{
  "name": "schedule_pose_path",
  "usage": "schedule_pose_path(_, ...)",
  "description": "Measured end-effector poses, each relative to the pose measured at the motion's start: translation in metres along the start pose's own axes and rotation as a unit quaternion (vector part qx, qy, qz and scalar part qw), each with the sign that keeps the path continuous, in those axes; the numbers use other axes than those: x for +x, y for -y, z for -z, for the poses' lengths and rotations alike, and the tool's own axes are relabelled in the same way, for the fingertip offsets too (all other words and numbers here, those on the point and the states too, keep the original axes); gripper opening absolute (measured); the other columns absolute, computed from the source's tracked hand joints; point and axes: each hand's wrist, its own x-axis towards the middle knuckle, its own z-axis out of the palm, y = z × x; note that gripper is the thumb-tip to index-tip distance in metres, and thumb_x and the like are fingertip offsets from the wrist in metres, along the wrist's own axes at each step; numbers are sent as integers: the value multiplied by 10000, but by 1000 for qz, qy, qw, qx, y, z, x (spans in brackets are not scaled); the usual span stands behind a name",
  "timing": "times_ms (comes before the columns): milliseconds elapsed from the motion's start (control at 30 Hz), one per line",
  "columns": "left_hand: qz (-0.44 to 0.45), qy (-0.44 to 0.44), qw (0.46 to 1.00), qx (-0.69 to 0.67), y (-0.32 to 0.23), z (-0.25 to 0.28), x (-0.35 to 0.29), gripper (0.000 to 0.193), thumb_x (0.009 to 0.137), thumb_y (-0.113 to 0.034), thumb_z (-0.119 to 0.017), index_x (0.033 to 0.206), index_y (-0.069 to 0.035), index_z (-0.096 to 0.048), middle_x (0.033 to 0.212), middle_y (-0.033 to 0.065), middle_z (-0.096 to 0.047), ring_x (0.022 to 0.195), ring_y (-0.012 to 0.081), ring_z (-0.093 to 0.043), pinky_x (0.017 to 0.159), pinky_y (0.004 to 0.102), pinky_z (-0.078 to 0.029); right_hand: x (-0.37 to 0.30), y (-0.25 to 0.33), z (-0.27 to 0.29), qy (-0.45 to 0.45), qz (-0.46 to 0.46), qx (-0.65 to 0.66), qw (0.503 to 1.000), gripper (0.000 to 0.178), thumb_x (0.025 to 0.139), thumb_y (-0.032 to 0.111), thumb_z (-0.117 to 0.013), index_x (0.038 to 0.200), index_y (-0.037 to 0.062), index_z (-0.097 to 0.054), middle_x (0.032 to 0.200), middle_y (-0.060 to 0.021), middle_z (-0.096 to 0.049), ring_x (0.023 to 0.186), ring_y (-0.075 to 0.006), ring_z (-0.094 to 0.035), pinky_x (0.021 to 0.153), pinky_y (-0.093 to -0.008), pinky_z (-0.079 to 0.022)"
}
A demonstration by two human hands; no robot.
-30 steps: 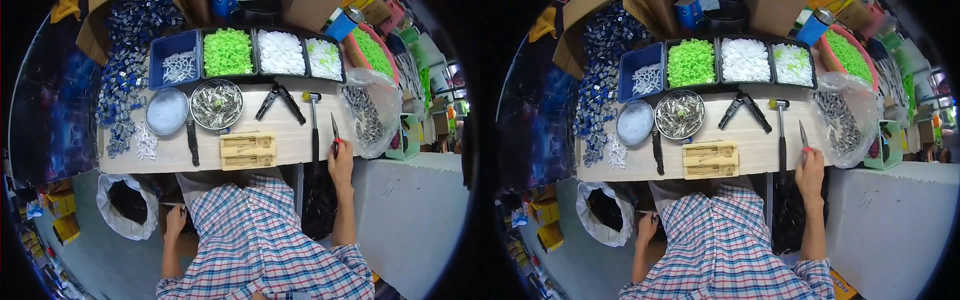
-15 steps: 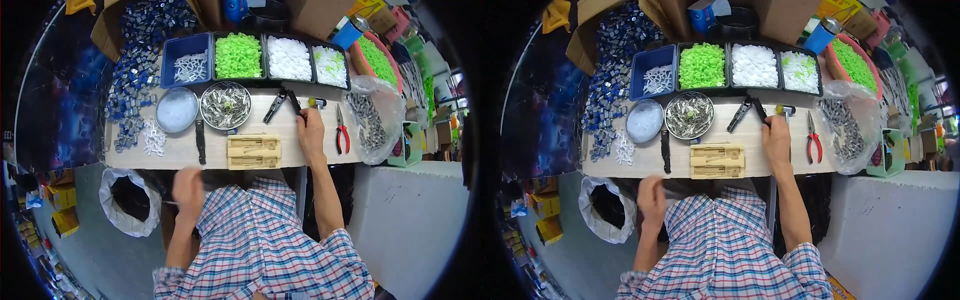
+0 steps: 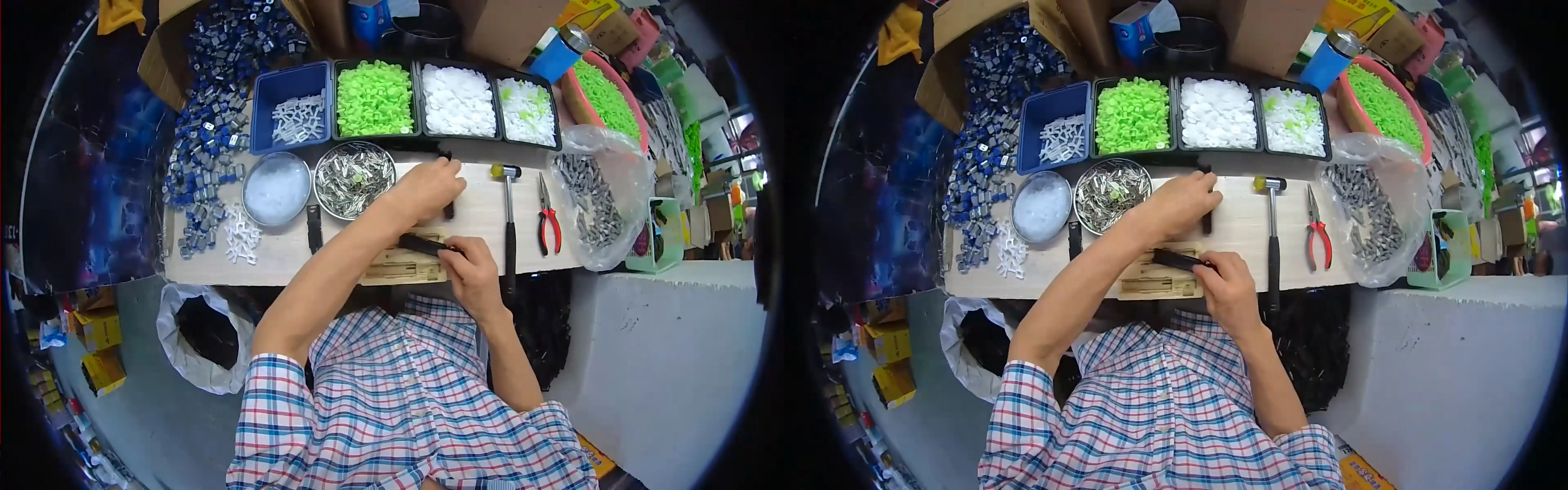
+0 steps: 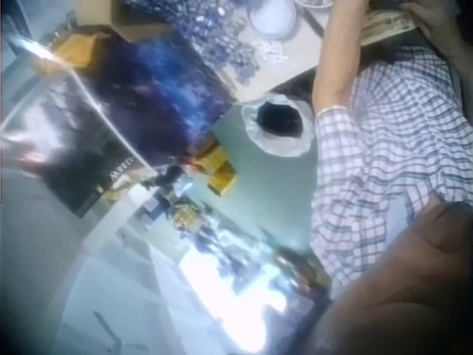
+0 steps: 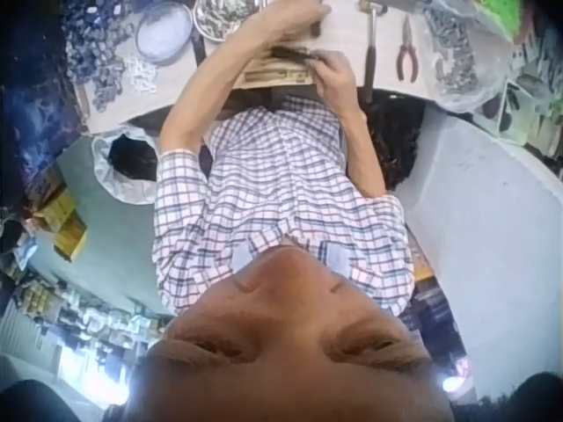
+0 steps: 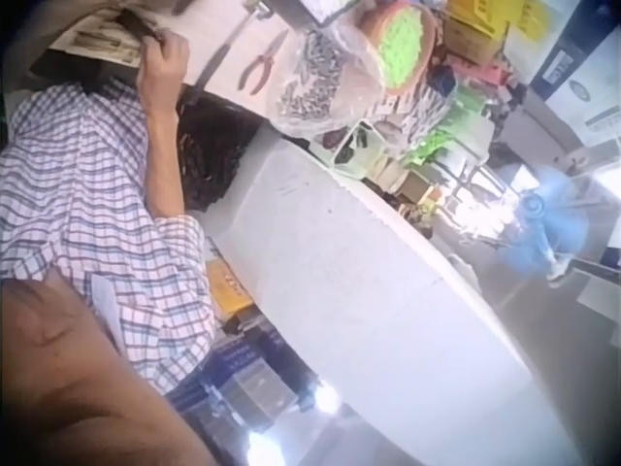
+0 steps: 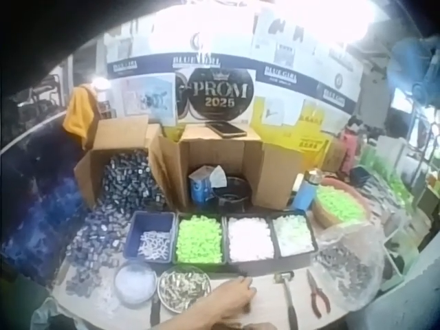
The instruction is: Assembling small components at a workbench using various tools.
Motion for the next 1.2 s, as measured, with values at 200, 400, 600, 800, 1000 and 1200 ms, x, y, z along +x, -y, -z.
schedule_pose_path(200,-17,-99,995,3,-22,-4,13,153,806,-116,-634,939,-46,-664,1021,116,-605,1028,298,-602,903,444,-492,24,8,-29,-3,50,-38,998,207,752,43,-727,958,43,-710,1040,-127,-637,1008,-337,-610,871,-447,-493)
schedule_pose_path(400,1,-288,956,-60,-74,47,-25,314,747,-88,-697,1043,0,-641,1057,135,-645,1025,321,-636,909,442,-503,13,-5,-45,-39,24,-65,997,233,718,57,-734,950,53,-714,1059,-132,-634,1039,-348,-598,896,-460,-482)
schedule_pose_path(600,121,-275,948,-102,-93,38,-156,477,708,-46,-767,1172,26,-685,1023,134,-648,934,326,-636,818,445,-516,33,7,-29,20,78,-23,997,219,722,65,-742,934,51,-687,1078,-93,-638,1087,-297,-609,955,-436,-475)
schedule_pose_path(800,96,-206,974,-2,-94,-1,-195,359,837,-99,-666,1174,22,-698,1141,137,-700,1069,305,-650,950,450,-527,39,1,-23,86,85,-8,993,259,774,42,-754,1029,37,-711,1102,-113,-642,1075,-316,-615,954,-434,-479)
schedule_pose_path(1000,120,-175,976,41,-97,-24,-176,404,924,-153,-578,1298,-33,-673,1351,120,-663,1384,307,-534,1180,546,-329,23,2,-5,15,-10,53,998,303,857,-106,-651,1128,20,-700,1165,-168,-614,1062,-319,-636,882,-368,-528)
schedule_pose_path(1200,109,-175,975,82,-99,-36,-193,499,896,-234,-679,1360,-59,-621,1443,135,-596,1425,302,-486,1231,619,-139,10,25,1,-35,-13,88,995,346,800,-166,-622,1098,-8,-703,1079,-162,-655,1002,-336,-645,861,-379,-532)
